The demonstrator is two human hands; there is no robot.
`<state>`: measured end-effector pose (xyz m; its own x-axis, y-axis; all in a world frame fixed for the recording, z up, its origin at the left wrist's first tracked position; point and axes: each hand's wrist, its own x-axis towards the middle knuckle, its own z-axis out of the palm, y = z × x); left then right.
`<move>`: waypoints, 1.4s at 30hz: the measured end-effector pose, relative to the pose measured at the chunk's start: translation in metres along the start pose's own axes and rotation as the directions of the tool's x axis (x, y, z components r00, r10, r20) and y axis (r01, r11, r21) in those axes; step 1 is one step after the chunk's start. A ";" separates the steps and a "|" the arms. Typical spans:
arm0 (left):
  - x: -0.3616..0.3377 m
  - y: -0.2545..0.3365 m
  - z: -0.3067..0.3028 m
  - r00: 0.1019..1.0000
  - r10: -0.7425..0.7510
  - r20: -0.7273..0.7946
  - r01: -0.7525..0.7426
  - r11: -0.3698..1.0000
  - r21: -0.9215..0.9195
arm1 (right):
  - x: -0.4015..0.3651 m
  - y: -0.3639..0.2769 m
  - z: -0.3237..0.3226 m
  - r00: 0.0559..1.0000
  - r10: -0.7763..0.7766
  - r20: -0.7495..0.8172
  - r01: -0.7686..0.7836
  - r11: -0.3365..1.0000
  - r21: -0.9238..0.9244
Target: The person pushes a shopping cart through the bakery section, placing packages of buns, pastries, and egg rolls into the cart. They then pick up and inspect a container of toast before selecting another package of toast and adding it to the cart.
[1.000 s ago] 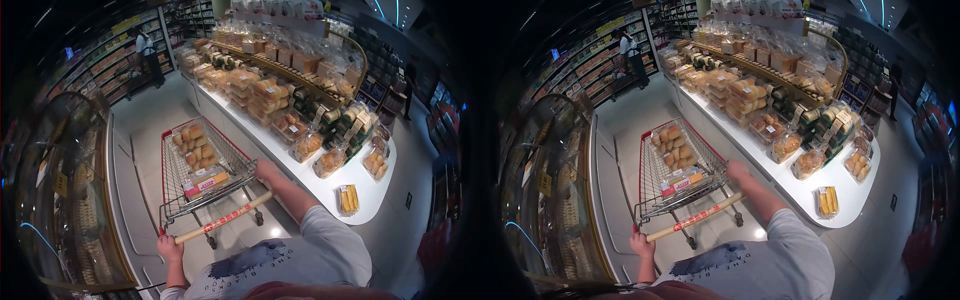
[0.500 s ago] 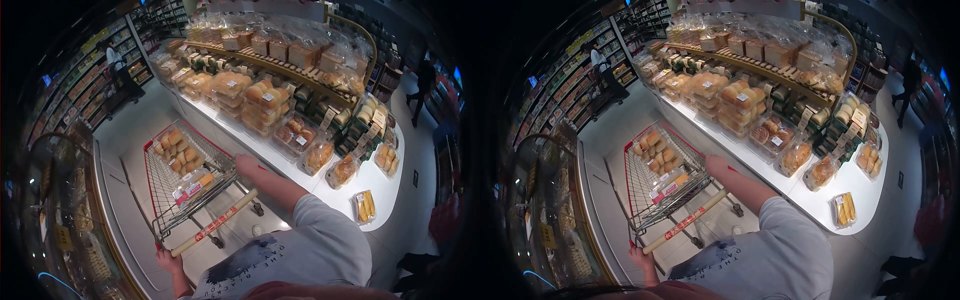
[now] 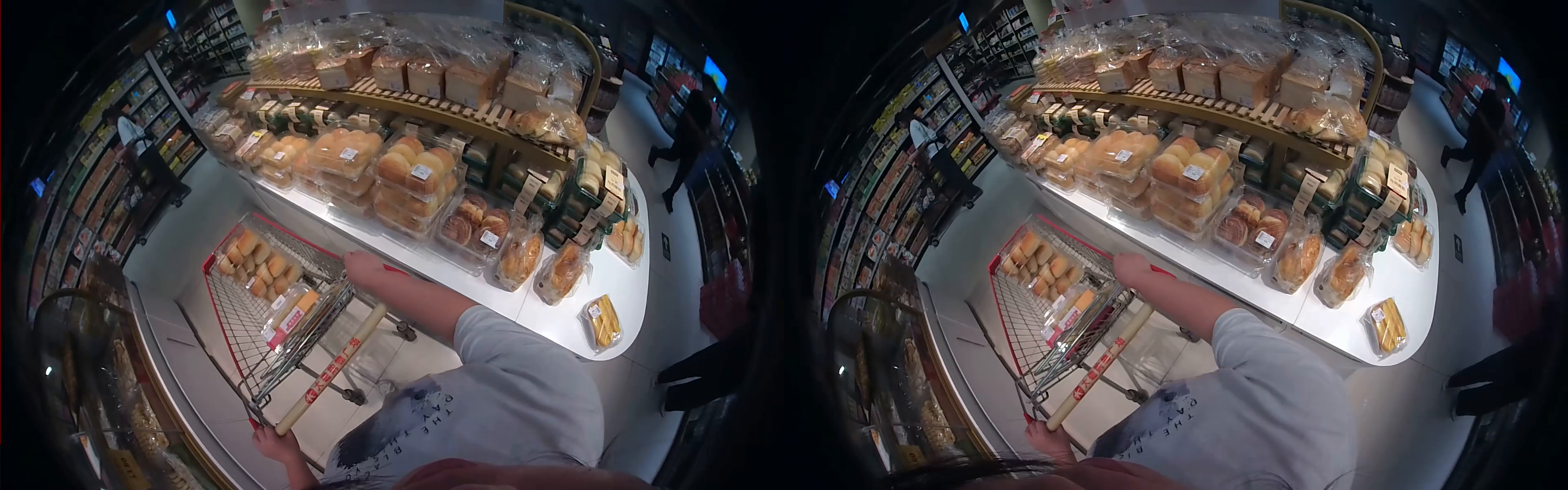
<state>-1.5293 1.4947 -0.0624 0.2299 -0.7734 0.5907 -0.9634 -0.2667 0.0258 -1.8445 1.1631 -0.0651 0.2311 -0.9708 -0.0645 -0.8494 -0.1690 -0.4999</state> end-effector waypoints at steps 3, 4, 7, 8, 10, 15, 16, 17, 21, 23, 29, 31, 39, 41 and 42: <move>0.022 -0.001 -0.003 0.986 0.016 0.167 -0.008 0.999 -0.049 | 0.012 -0.005 -0.001 0.999 0.011 -0.036 -0.012 1.000 -0.003; 0.031 -0.002 -0.012 0.965 0.035 0.262 -0.016 0.997 -0.072 | 0.018 -0.006 0.000 0.999 0.018 -0.043 -0.018 1.000 -0.001; 0.056 -0.005 -0.031 0.911 0.166 0.378 -0.137 0.985 -0.104 | 0.029 -0.011 -0.002 0.999 0.039 0.032 -0.038 0.999 -0.028; 0.065 -0.008 -0.030 0.892 0.224 0.392 -0.196 0.974 -0.112 | 0.032 -0.014 -0.003 0.998 0.042 0.040 -0.041 0.999 -0.029; 0.081 -0.026 -0.002 0.905 0.182 0.385 -0.131 0.979 -0.155 | 0.034 -0.020 -0.011 0.997 0.066 0.050 -0.065 0.997 -0.030; 0.151 0.003 0.018 0.879 0.332 0.343 -0.198 0.907 -0.371 | 0.026 -0.015 -0.010 0.884 -0.055 -0.465 0.059 0.998 -0.007; 0.165 0.006 0.022 0.793 0.458 0.401 -0.268 0.854 -0.446 | 0.016 -0.014 -0.014 0.815 -0.063 -0.576 0.091 0.996 0.021; 0.179 0.014 0.024 0.755 0.526 0.392 -0.315 0.815 -0.486 | 0.003 -0.012 -0.020 0.763 -0.048 -0.644 0.107 0.993 0.053; 0.203 0.042 0.041 0.576 0.749 0.326 -0.475 0.632 -0.613 | -0.075 0.013 -0.019 0.608 0.093 -0.788 0.042 0.988 0.148; 0.213 0.065 0.039 0.475 0.819 0.322 -0.529 0.559 -0.639 | -0.115 0.038 -0.007 0.540 0.204 -0.817 -0.055 0.977 0.207; 0.231 0.118 0.054 0.356 0.916 0.184 -0.673 0.388 -0.630 | -0.254 0.097 0.054 0.469 0.612 -0.636 -0.500 0.778 0.380; 0.233 0.136 0.050 0.306 0.942 0.136 -0.724 0.323 -0.609 | -0.293 0.109 0.079 0.374 0.726 -0.577 -0.597 0.664 0.450; 0.256 0.198 0.040 -0.004 0.996 0.086 -0.884 0.037 -0.466 | -0.360 0.135 0.101 0.223 0.846 -0.484 -0.648 0.500 0.575; 0.269 0.215 0.004 -0.060 0.991 0.120 -0.916 -0.008 -0.401 | -0.367 0.147 0.089 0.258 0.822 -0.509 -0.636 0.540 0.551; 0.273 0.224 -0.020 -0.068 0.991 0.111 -0.932 -0.023 -0.362 | -0.369 0.155 0.076 0.299 0.796 -0.526 -0.629 0.579 0.519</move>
<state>-1.6850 1.2356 0.1206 -0.9556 -0.2757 -0.1043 -0.2416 0.9352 -0.2587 -2.0254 1.5082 -0.1841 -0.8569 -0.5141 0.0366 -0.3904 0.6011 -0.6973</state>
